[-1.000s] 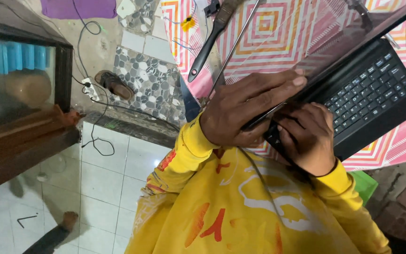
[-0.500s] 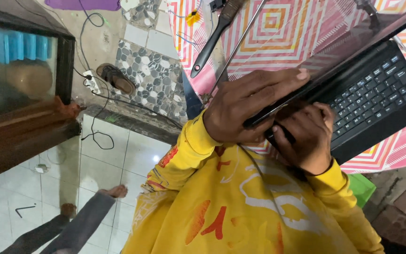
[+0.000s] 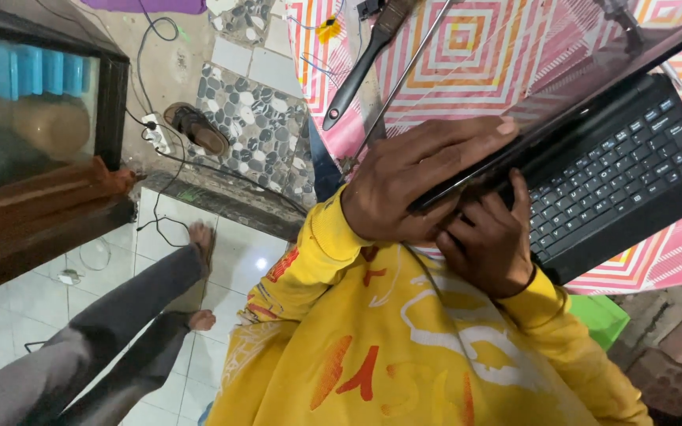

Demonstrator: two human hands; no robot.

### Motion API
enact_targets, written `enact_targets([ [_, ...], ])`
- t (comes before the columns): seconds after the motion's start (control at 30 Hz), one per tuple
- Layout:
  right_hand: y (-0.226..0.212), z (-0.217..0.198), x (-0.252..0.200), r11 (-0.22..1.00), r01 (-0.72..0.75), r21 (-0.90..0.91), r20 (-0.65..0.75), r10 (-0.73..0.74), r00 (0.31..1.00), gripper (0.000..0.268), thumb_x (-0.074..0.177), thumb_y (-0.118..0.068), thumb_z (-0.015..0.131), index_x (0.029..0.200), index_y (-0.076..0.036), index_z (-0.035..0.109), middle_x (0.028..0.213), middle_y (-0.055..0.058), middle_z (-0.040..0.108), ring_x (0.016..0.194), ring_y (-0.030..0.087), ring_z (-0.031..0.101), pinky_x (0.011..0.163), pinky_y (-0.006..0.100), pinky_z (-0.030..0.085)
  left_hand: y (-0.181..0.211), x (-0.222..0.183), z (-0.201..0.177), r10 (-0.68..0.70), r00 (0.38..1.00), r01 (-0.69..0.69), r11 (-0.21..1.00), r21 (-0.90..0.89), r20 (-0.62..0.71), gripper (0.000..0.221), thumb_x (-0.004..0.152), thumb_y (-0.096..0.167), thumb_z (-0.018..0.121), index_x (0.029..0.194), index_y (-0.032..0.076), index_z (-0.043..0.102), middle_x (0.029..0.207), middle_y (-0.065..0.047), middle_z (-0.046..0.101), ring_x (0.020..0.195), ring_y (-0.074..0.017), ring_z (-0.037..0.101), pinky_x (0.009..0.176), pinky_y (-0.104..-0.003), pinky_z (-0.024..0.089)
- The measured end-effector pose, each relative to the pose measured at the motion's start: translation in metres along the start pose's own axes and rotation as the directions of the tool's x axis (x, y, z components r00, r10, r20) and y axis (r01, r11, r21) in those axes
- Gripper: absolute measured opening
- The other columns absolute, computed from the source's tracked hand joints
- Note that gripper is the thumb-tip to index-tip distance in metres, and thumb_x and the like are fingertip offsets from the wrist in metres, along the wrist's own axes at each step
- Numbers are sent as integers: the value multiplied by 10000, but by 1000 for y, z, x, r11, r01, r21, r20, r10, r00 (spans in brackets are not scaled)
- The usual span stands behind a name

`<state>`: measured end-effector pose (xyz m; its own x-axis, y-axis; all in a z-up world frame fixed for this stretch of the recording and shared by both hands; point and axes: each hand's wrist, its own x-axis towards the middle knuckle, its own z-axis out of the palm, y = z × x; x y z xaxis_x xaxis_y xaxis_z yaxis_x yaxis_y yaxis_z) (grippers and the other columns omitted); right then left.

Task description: Disassembling and reassembling a laptop, involving the removal and installation of the keyboard, screen, and casing.

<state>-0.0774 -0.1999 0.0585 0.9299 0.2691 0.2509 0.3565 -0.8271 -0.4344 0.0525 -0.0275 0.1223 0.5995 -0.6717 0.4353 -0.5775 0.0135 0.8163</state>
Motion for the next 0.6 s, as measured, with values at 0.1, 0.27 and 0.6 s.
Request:
enact_targets([
  [0.1,-1,0,-1,998,20,-59,10,-20,1000,256,956,-224,575,707,-166,582,793,51,572,838,298,585,1110,665,276,-1,0,-1,1,1000,-1,1000,-5,5,322,1141,165,404,1415,24,496,1453,-136,557,1356,-327,665,1192,-427,583],
  [0.27,-6,0,6,992,42,-122,-21,-44,999,242,926,-164,591,684,-157,581,795,63,586,814,302,587,1082,680,342,-7,-2,-1,36,999,-36,999,-16,9,336,1140,163,403,1434,14,470,1462,-155,545,1374,-350,650,1215,-447,573],
  [0.6,-4,2,5,988,93,-120,-52,-100,994,244,902,-114,649,663,-116,599,737,79,553,789,301,573,1102,636,345,-9,-1,-5,27,999,-24,996,-81,36,371,1139,194,432,1469,23,429,1490,-183,515,1420,-373,595,1242,-459,523],
])
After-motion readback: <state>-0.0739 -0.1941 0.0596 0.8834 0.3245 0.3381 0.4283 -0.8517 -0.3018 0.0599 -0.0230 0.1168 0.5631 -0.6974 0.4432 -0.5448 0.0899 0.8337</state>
